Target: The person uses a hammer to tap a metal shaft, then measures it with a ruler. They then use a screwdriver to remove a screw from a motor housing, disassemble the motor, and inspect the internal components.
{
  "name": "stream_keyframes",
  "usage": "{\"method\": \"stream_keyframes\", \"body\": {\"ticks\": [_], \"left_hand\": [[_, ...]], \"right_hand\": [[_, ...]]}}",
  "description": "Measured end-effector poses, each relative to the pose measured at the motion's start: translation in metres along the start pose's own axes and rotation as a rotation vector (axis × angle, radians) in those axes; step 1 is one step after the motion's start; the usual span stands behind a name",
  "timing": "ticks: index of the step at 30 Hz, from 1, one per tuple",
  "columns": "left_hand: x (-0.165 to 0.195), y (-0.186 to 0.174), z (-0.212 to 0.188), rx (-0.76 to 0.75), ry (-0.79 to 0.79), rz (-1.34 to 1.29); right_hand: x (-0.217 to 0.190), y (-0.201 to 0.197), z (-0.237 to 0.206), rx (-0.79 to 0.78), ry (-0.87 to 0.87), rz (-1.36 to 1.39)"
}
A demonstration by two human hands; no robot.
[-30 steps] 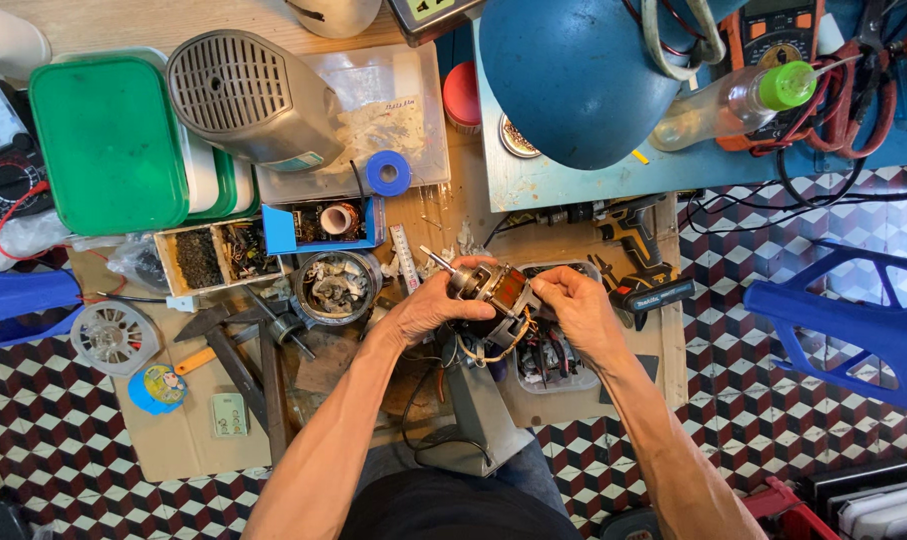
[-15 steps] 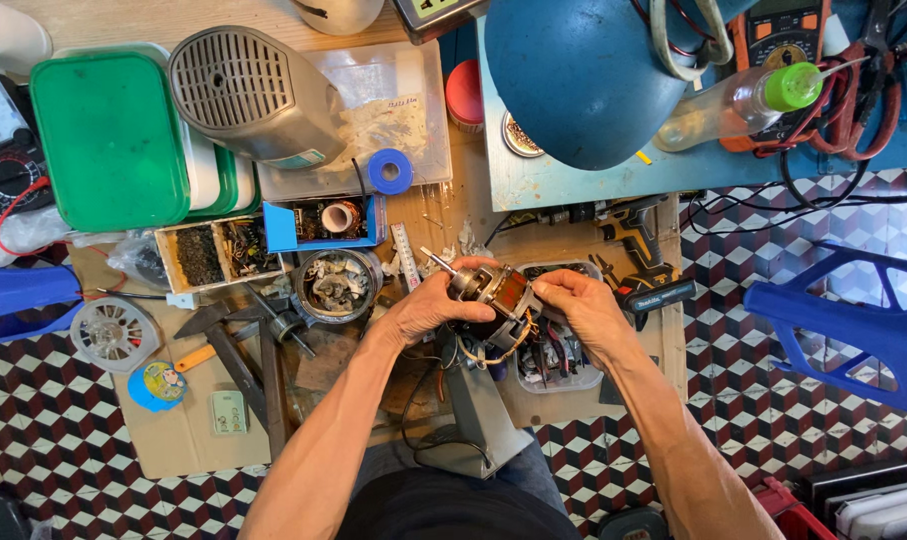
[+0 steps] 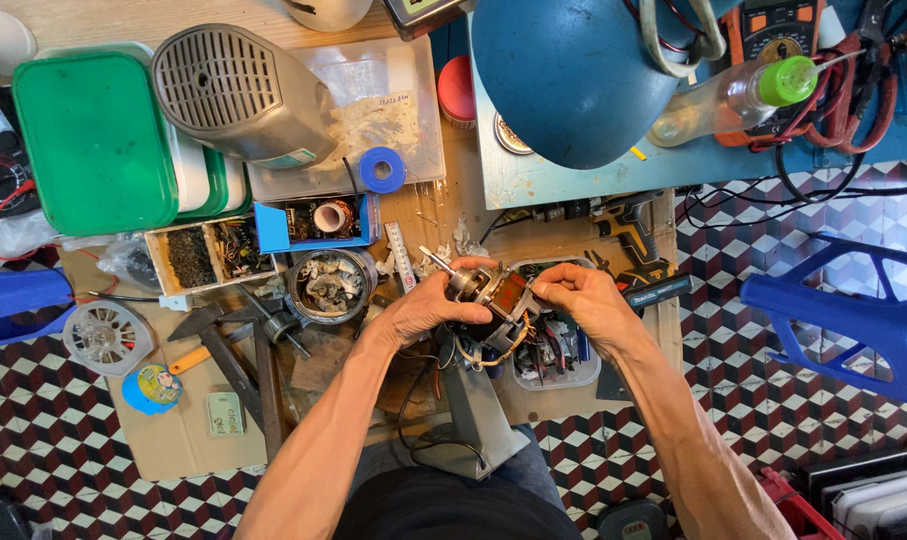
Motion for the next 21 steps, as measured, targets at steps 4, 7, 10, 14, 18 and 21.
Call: {"method": "stream_keyframes", "body": {"ticks": [4, 7, 10, 14, 18, 21], "left_hand": [[-0.002, 0.002, 0.000, 0.015, 0.015, -0.029], [-0.006, -0.001, 0.001, 0.052, 0.002, -0.017], [-0.009, -0.005, 0.003, 0.082, 0.004, -0.031], [-0.012, -0.009, 0.004, 0.113, 0.019, -0.064], [-0.013, -0.009, 0.004, 0.106, 0.037, -0.071], [-0.014, -0.006, 0.003, 0.083, 0.041, -0.145]], "right_hand": [[0.004, 0.002, -0.006, 0.050, 0.030, 0.032], [0.004, -0.012, -0.016, 0.099, -0.094, 0.104], [0.006, -0.062, -0.028, 0.420, -0.209, 0.151], [0.036, -0.097, -0.040, 0.550, -0.231, 0.178], [0.076, -0.090, -0.046, 0.549, -0.177, 0.132], [0.098, -0.073, -0.051, 0.588, -0.038, 0.001]]}}
Point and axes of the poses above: each hand's wrist, its own z-axis towards the middle knuckle, its own y-axis out of the palm, x = y × z, the point moved 6 cm from there along z, towards the middle knuckle, and after that the axes turned 12 degrees about y, right-handed, at the moved point
